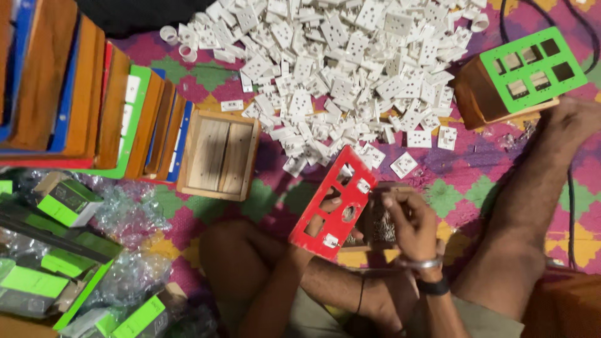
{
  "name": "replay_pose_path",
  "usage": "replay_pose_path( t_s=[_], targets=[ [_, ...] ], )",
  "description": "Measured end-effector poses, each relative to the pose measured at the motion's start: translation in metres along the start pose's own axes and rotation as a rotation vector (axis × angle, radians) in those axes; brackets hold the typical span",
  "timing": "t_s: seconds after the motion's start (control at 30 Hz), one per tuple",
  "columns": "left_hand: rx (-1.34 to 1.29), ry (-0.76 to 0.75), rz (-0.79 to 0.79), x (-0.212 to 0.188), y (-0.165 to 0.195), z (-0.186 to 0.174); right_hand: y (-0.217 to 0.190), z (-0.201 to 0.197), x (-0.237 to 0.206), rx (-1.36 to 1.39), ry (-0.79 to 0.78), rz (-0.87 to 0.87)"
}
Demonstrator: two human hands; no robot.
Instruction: The person sits on the floor and assembles electrical switch and socket components onto orange and red plastic backplates. They pick up small metal screws from a wooden box and insert them into the backplates, handling the components one at a time.
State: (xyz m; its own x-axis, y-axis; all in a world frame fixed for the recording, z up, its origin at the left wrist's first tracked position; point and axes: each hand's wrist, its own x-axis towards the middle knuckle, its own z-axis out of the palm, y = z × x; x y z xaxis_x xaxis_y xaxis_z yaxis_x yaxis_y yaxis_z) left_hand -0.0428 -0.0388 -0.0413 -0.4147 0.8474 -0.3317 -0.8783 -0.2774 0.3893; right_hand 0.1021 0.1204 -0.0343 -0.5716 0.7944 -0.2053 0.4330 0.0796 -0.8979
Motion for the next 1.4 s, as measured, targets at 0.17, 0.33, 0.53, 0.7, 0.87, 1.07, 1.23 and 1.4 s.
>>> replay_pose_path(
  t_s=[0.17, 0.33, 0.53, 0.7, 0.87, 1.07, 1.23, 1.4],
  targets=[
    [0.072, 0.075, -0.082, -0.004, -0.008, -0.002, -0.007, 0.006, 0.02, 0.128, -0.126, -0.283],
    [0.051, 0.106, -0.133, 0.003, -0.012, -0.002, -0.003, 0.01, 0.023, 0.256, -0.176, -0.177],
    [0.178, 0.065, -0.184, -0.003, -0.007, 0.0, -0.001, 0.011, 0.023, 0.243, -0.175, -0.152],
    [0.164, -0.016, -0.129, -0.004, -0.008, -0.002, -0.013, 0.019, 0.017, 0.13, -0.107, -0.261],
    [0.075, -0.052, -0.191, 0.005, -0.018, -0.016, -0.034, 0.027, -0.002, -0.15, 0.086, -0.573],
    [0.092, -0.111, -0.162, 0.011, -0.027, -0.022, -0.043, 0.028, -0.008, -0.244, 0.174, -0.699],
    [0.203, -0.122, -0.154, 0.009, -0.025, -0.017, -0.023, 0.027, 0.007, -0.009, 0.185, -0.371],
    [0.189, -0.116, -0.153, 0.008, -0.024, -0.017, -0.003, 0.018, 0.019, 0.091, -0.041, -0.468]
  ],
)
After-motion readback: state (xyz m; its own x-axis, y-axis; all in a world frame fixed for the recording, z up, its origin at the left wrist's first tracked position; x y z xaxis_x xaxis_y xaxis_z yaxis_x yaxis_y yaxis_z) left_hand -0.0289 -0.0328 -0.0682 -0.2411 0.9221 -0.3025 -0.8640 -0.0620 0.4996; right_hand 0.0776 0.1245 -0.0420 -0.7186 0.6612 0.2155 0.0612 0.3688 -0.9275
